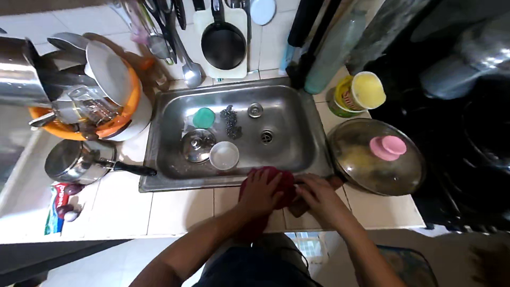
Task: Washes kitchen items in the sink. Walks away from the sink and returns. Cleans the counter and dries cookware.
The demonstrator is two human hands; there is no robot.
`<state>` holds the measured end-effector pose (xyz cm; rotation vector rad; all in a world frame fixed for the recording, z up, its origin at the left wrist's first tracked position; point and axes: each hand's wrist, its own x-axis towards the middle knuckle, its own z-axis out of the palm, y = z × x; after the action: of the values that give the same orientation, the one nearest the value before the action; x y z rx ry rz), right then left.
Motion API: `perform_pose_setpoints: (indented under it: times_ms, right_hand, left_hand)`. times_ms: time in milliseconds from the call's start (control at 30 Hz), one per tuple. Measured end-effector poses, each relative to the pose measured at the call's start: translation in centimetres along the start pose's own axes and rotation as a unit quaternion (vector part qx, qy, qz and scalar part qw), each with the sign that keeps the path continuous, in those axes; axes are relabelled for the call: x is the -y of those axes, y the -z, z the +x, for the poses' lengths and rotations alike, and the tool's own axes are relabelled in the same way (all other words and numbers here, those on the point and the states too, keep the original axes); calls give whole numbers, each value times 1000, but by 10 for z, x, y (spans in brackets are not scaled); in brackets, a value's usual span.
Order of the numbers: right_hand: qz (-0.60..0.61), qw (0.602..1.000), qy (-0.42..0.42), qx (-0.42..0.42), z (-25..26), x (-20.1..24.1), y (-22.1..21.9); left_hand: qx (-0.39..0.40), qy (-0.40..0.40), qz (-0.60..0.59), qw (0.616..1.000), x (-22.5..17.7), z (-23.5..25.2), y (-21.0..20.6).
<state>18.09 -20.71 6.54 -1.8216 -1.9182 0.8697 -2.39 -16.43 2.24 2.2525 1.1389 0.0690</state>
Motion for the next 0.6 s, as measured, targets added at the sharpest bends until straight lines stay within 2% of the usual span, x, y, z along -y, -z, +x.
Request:
perform_pose_setpoints:
  times_ms: [100,167,300,400,533,600]
  right_hand:
    - [3,1000,20,-5,-1,-6,3]
    - [-5,999,32,19,6,0,10]
    - [-37,991,82,100,37,24,22]
    - [-75,976,86,186,69,49,20]
    - [-87,954,125,259,117,67,-17]
    - [-95,945,128,285,140,76,-40]
  left_hand:
    - [1,13,-17,1000,-10,23,1]
    - [-2,17,-28,999,-7,30,3]
    - [-11,-8,-50,999,15,9,12]
    - [-41,0,-35,999,55,-35,23]
    - [-189,-36,-1,981,137,-113,22]
    - [-226,-27,4,974,173,-151,27]
